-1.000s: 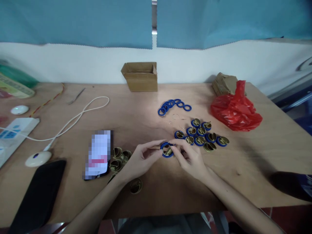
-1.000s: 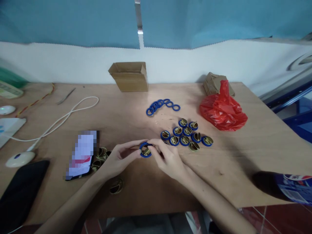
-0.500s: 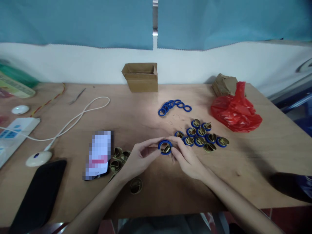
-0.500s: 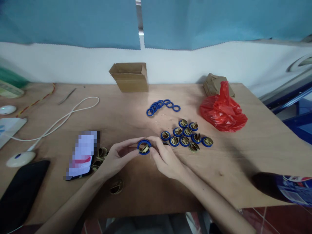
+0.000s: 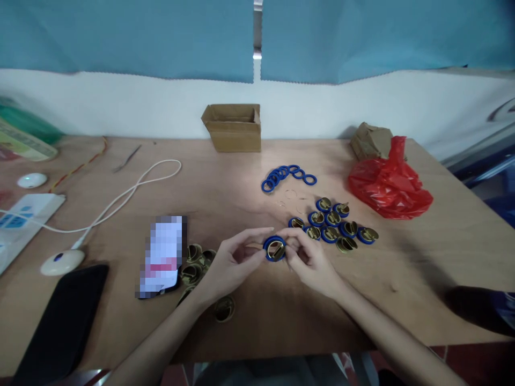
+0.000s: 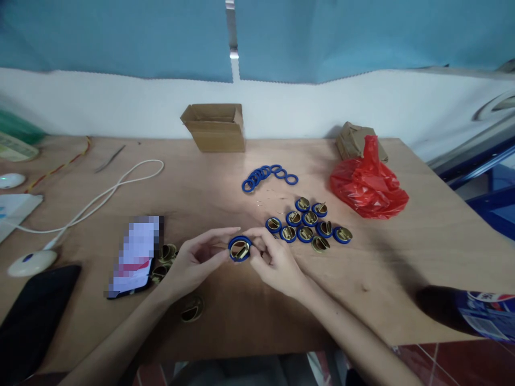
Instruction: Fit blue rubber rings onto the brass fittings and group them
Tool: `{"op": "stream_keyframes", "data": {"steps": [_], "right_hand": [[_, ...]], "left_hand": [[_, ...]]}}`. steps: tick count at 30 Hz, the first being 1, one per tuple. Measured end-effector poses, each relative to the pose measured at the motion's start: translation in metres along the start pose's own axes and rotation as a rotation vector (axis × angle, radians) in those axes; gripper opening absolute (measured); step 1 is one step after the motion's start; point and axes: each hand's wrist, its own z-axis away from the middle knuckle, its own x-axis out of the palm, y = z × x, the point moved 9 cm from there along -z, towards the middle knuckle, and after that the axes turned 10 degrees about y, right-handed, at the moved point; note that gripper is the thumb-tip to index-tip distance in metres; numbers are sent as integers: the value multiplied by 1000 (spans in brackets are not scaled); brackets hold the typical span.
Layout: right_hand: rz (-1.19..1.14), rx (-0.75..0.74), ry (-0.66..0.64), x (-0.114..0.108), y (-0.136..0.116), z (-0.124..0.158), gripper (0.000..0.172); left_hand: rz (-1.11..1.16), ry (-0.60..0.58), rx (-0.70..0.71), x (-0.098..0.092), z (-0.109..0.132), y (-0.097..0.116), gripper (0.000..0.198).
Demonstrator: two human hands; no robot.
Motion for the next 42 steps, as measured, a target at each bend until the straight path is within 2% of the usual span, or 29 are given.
{"op": "stream_keyframes", "data": {"steps": [6,11,17,22,31,34,39,42], "right_hand": [[-134,97,-26,6,5,0,20],[-145,101,-11,6,6,-1,19],[-195,99,-18,6,10,-1,27],[-133,69,-10,5,7,-1,34],[-174,53,-29,6,7,-3,25],[-148,42,-48,5,6,-5,20],[17,-7,-20,0,7,-8,19],[44,-13,-31,2,9,-6,20]], "left_hand": [[103,-13,-22,3,-1,2,28],[139,0,-7,3,-3,3,21],[120,-2,2,3,-4,2,28],[98,-9,7,3,-4,2,30],[42,-14,-67,2,-4,-10,35],[-5,-8,-82,1,-6,-12,32],[-56,-9,-128,2,-7,-8,24],[-111,9,-107,-1,-7,-7,21]]}}
